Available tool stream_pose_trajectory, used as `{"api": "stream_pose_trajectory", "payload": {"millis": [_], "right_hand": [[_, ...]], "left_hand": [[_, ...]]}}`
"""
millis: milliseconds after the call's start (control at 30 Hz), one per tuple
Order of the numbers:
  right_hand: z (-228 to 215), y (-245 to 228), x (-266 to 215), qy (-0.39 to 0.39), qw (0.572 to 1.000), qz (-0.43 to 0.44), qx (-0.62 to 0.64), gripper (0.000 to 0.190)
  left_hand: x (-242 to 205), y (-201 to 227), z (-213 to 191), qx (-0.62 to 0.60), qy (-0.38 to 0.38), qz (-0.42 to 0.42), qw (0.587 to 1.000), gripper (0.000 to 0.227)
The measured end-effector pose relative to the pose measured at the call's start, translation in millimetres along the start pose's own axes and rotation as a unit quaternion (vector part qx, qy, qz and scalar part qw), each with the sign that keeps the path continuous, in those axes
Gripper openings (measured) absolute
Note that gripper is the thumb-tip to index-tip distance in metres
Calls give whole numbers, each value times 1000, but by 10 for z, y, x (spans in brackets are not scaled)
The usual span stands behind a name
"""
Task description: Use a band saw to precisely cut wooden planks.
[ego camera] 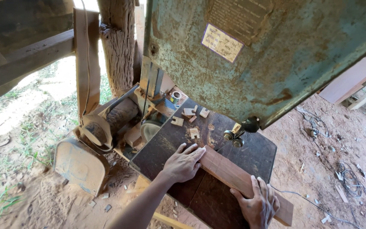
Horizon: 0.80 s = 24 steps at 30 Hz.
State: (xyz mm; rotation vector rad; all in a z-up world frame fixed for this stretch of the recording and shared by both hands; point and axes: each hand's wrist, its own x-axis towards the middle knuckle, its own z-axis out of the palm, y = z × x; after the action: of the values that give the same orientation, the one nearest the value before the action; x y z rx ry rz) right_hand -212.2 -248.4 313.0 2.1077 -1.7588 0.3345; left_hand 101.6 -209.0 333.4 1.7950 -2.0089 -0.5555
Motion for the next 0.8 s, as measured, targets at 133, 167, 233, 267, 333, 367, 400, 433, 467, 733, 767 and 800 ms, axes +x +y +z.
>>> {"api": "stream_pose_trajectory", "payload": {"millis": [133, 167, 233, 267, 333, 367, 400, 433, 467, 733, 767, 800], "right_hand": [[-3, -9, -14, 15, 1000, 0, 17, 96], [-14, -24, -6, 16, 1000, 1, 17, 96], [-27, -31, -6, 15, 1000, 3, 23, 95], [-42, -43, -6, 15, 1000, 2, 22, 95], [-65, -60, -12, 23, 1000, 2, 18, 95], [-64, -49, 1, 23, 1000, 2, 18, 95], [-70, -49, 9, 22, 1000, 0, 17, 96], [-76, -50, 16, 21, 1000, -2, 16, 97], [-65, -39, 9, 21, 1000, -3, 16, 97], [-34, -32, 13, 39, 999, -13, 5, 94], [-26, -10, 2, 39, 999, -12, 5, 94], [-27, -11, 10, 34, 999, -11, 14, 95]], "left_hand": [[-7, 14, -3, -3, 11, 5, 1000, 62], [-7, 15, -22, -2, 11, 5, 1000, 62], [-13, 31, -34, -9, 8, 0, 1000, 61], [-15, 27, -35, -9, 8, 0, 1000, 61], [-17, 23, -32, -10, 11, 0, 1000, 61], [-4, 15, -8, -10, 11, 0, 1000, 61], [2, -1, 10, -8, 14, 1, 1000, 61], [7, -18, 30, -7, 17, 1, 1000, 61], [5, 0, 26, -7, 18, 1, 1000, 61], [11, -13, 25, -23, 15, -3, 1000, 60], [9, -3, 44, -22, 15, -2, 1000, 60], [12, -9, 34, -24, 20, -1, 1000, 60]]}}
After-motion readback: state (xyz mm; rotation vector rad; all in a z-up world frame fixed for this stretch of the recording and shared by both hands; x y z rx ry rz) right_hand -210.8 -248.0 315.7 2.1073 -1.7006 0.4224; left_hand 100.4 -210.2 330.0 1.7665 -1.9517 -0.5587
